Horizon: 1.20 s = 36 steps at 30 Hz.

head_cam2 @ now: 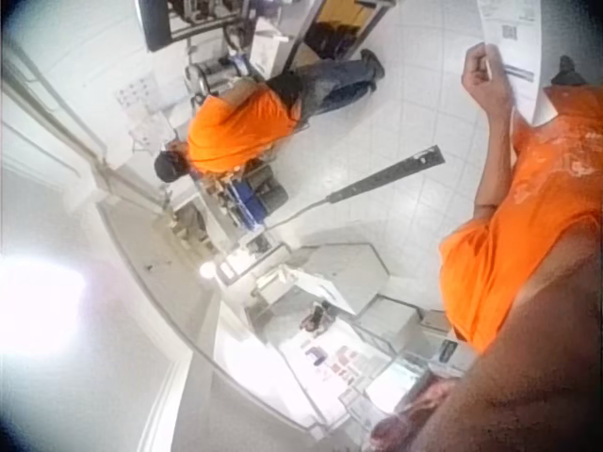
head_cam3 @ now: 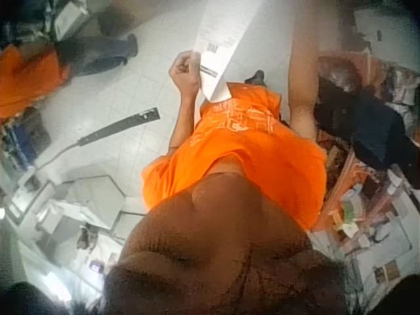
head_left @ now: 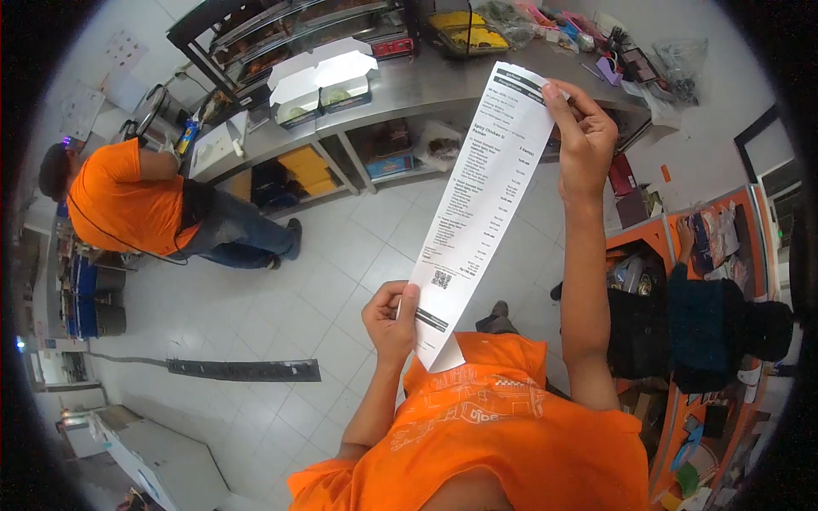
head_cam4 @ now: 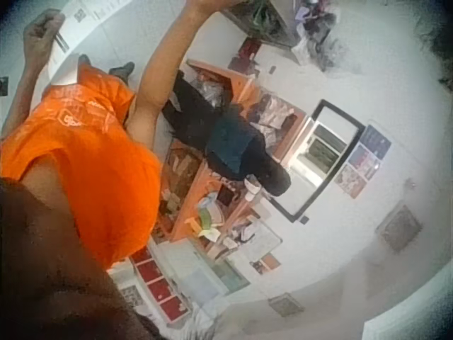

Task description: The person organizes order receipts and assembles food containers at a preparation counter, placing a scoop of rice, chicken pieces, and condiments into several cardboard boxes before closing them and marking the receipts.

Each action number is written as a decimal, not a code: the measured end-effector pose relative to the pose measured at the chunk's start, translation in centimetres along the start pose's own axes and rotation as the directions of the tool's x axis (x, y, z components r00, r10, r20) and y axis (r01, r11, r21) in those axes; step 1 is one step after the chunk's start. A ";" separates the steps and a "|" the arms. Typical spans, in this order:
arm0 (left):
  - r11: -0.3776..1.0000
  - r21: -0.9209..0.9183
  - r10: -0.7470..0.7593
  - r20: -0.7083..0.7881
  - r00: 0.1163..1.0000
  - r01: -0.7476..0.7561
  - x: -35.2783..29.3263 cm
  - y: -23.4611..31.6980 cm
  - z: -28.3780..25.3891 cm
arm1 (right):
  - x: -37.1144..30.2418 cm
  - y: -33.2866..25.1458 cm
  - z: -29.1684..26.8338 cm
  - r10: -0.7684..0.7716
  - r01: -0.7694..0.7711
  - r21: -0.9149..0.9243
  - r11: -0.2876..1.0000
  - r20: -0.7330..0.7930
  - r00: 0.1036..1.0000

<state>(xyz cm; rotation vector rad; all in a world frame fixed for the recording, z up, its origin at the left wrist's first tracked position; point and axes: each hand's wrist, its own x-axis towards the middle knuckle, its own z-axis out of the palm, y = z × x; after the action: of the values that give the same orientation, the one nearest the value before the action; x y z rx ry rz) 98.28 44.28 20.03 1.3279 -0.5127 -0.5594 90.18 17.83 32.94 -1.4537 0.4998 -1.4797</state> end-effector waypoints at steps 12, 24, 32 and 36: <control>1.000 -0.007 0.007 -0.013 1.000 -0.007 -0.5 0.2 0.3 | -0.1 -0.7 0.2 -0.035 0.035 0.008 0.999 0.006 0.999; 1.000 -0.017 0.014 -0.013 1.000 -0.014 -0.5 0.2 0.5 | -0.1 -0.8 -0.3 -0.047 0.047 -0.021 0.999 0.002 0.999; 0.999 -0.026 0.019 0.003 1.000 -0.019 -0.4 0.0 0.3 | 0.0 -0.7 -0.4 -0.049 0.049 -0.006 0.999 0.009 0.999; 0.999 -0.034 0.012 0.005 1.000 -0.011 -0.4 0.1 0.2 | -0.2 -0.9 -0.3 -0.044 0.044 -0.010 0.999 0.012 0.999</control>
<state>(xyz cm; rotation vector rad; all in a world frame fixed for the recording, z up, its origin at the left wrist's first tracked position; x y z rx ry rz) 97.83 44.42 20.18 1.2908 -0.5129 -0.5601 89.54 18.31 33.47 -1.4887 0.4716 -1.5043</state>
